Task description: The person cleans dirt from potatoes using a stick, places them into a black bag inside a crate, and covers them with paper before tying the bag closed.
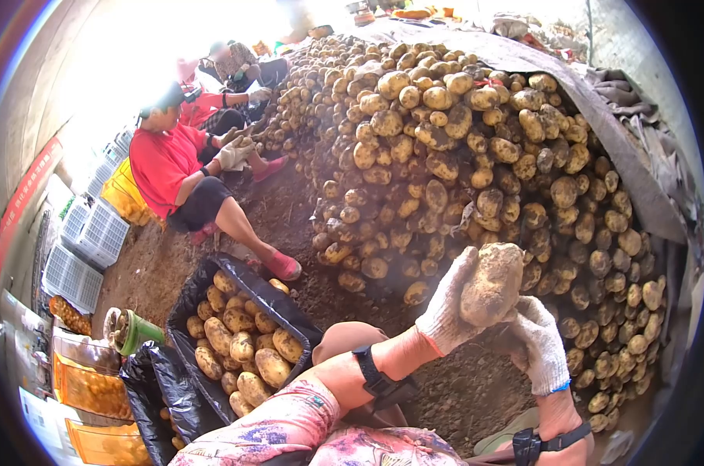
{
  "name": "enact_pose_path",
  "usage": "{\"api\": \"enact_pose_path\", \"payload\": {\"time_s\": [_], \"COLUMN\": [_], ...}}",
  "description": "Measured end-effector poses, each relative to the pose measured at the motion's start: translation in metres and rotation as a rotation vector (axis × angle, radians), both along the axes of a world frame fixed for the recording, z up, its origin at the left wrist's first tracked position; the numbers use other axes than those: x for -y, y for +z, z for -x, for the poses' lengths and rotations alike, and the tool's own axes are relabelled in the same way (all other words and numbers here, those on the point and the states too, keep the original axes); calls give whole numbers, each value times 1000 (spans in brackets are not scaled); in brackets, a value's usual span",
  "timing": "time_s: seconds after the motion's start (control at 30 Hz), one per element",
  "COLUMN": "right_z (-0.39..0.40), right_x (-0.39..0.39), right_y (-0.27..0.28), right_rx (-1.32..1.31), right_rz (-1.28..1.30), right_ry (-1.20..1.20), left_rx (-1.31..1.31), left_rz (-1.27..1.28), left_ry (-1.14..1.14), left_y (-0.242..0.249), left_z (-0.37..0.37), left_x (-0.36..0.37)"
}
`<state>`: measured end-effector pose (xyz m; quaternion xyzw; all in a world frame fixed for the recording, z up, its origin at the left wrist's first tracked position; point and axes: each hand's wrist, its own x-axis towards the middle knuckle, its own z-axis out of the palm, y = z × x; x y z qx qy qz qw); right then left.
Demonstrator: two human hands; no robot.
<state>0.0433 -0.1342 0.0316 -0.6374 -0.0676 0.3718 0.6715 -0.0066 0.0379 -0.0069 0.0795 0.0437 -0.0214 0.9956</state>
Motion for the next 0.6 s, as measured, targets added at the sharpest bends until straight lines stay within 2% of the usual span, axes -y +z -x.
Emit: {"api": "enact_pose_path", "payload": {"time_s": [0.07,0.13,0.2,0.27,0.33,0.4,0.47,0.53,0.6], "right_z": [-6,-16,-46,-34,-17,-19,-23,-24,-24], "right_x": [6,22,33,27,25,28,27,24,20], "right_y": [-6,-8,-54,-24,15,14,9,6,8], "right_rx": [52,91,358,397,448,608,661,1095,1252], "right_rz": [38,155,183,168,242,251,233,278,284], "right_ry": [33,106,88,2,-57,-98,-150,-198,-197], "left_rx": [-15,1,80,-42,-118,-87,-90,-112,-147], "left_rz": [-19,-136,-104,-154,-114,-109,-93,-165,-242], "left_ry": [-3,347,271,284,200,135,31,-13,-26], "left_y": [-4,0,12,15,14,13,5,1,2], "left_z": [-5,-16,-7,-4,-3,-3,-5,-7,-8], "left_x": [-2,-10,-33,-34,-23,-12,-6,1,7]}}
